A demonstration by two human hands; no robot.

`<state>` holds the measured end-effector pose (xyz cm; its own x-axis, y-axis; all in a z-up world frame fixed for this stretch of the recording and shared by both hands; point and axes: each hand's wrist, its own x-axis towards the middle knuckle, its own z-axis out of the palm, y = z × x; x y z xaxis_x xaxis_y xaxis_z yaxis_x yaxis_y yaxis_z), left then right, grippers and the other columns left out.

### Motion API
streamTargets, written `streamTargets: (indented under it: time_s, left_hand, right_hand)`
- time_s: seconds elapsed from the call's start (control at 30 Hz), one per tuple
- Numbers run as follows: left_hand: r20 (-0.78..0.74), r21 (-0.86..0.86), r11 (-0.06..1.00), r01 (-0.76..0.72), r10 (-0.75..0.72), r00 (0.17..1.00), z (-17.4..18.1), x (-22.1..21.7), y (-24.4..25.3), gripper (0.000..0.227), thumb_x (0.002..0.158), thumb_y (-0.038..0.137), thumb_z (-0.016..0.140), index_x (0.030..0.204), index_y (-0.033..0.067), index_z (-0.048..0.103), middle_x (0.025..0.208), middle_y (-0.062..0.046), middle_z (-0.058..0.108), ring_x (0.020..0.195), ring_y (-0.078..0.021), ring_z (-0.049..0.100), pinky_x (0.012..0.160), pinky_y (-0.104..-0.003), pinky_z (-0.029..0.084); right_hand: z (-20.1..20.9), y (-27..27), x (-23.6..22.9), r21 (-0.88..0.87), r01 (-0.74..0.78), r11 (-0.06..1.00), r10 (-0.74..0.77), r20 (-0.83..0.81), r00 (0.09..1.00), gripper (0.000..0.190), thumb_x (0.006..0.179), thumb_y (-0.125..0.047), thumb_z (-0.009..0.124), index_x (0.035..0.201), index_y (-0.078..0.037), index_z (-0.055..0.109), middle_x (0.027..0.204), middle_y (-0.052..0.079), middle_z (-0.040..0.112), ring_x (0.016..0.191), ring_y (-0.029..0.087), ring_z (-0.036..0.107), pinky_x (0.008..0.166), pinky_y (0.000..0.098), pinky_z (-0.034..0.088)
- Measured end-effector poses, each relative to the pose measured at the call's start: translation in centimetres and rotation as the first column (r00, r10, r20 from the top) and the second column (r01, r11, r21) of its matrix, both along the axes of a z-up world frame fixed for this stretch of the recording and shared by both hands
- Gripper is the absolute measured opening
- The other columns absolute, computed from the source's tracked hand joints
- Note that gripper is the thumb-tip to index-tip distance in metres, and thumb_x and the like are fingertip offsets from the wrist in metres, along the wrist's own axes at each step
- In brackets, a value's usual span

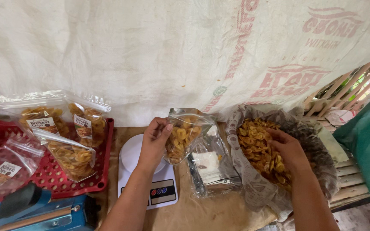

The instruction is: The person fills small plastic pouches with banana chips from a large basket, placing each pouch on a digital scale to check its weight.

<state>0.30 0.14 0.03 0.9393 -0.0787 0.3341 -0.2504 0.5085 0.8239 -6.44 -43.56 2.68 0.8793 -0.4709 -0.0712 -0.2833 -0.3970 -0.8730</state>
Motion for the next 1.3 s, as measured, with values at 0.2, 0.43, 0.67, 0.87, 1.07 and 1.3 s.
streamTargets:
  time_s: [0.2, 0.43, 0.67, 0.87, 1.07, 1.3]
  left_hand:
    - [0.014, 0.013, 1.000, -0.012, 0.012, 1.000, -0.3, 0.1, 0.0, 0.009, 0.102, 0.010, 0.067, 0.099, 0.0058, 0.061, 0.094, 0.003, 0.060, 0.088, -0.0062, 0.050, 0.082, -0.023, 0.043]
    - [0.030, -0.004, 1.000, 0.001, -0.001, 1.000, 0.1, -0.1, 0.1, 0.010, 0.102, 0.012, 0.066, 0.098, 0.0063, 0.059, 0.089, 0.005, 0.058, 0.084, -0.0037, 0.049, 0.078, -0.022, 0.042]
    - [0.032, 0.036, 0.999, -0.016, 0.015, 0.999, 0.1, -0.2, 0.1, 0.010, 0.102, 0.013, 0.066, 0.097, 0.0059, 0.060, 0.089, 0.005, 0.058, 0.084, -0.0041, 0.049, 0.078, -0.021, 0.043]
    - [0.008, 0.010, 1.000, -0.007, 0.007, 1.000, 0.0, 0.0, -0.1, 0.009, 0.101, 0.011, 0.067, 0.098, 0.0061, 0.060, 0.089, 0.004, 0.058, 0.084, -0.0048, 0.050, 0.079, -0.021, 0.043]
    - [0.025, 0.019, 1.000, -0.017, 0.017, 1.000, -0.3, 0.1, -0.1, 0.007, 0.102, 0.010, 0.067, 0.100, 0.0059, 0.061, 0.092, 0.004, 0.060, 0.088, -0.0048, 0.052, 0.081, -0.021, 0.044]
    - [0.033, -0.032, 0.999, 0.013, -0.012, 0.999, -0.5, 0.4, -0.3, 0.007, 0.101, 0.010, 0.067, 0.101, 0.0060, 0.061, 0.094, 0.004, 0.062, 0.090, -0.0045, 0.053, 0.084, -0.021, 0.044]
  right_hand:
    - [-0.4, -0.5, 0.5, -0.223, -0.041, 0.974, 0.028, -0.061, 0.998, 0.040, 0.092, -0.005, 0.070, 0.132, -0.007, 0.071, 0.115, 0.013, 0.076, 0.093, 0.024, 0.069, 0.084, 0.0355, 0.054]
    - [-2.9, -3.6, 1.7, 0.477, -0.082, 0.875, -0.042, 0.243, 0.969, 0.032, 0.093, -0.005, 0.070, 0.125, -0.005, 0.069, 0.105, 0.005, 0.070, 0.097, 0.020, 0.069, 0.081, 0.0327, 0.055]
    - [-2.9, -4.6, 1.4, 0.653, -0.163, 0.739, -0.072, 0.317, 0.946, 0.016, 0.101, -0.009, 0.063, 0.117, -0.008, 0.067, 0.114, 0.010, 0.073, 0.100, 0.020, 0.071, 0.076, 0.0293, 0.054]
    - [-3.0, -5.0, 1.4, 0.675, -0.278, 0.683, 0.003, 0.379, 0.926, 0.017, 0.103, -0.014, 0.060, 0.118, -0.008, 0.065, 0.115, 0.012, 0.072, 0.096, 0.019, 0.068, 0.077, 0.0309, 0.056]
    - [-3.7, -5.6, 1.6, 0.667, -0.226, 0.710, -0.019, 0.339, 0.941, 0.013, 0.102, -0.015, 0.056, 0.112, -0.007, 0.062, 0.110, 0.011, 0.070, 0.093, 0.021, 0.067, 0.077, 0.0345, 0.054]
    - [-5.4, -7.9, 2.1, 0.715, -0.153, 0.682, -0.074, 0.275, 0.959, 0.013, 0.098, -0.005, 0.042, 0.100, -0.007, 0.054, 0.105, 0.015, 0.067, 0.086, 0.024, 0.062, 0.074, 0.0392, 0.054]
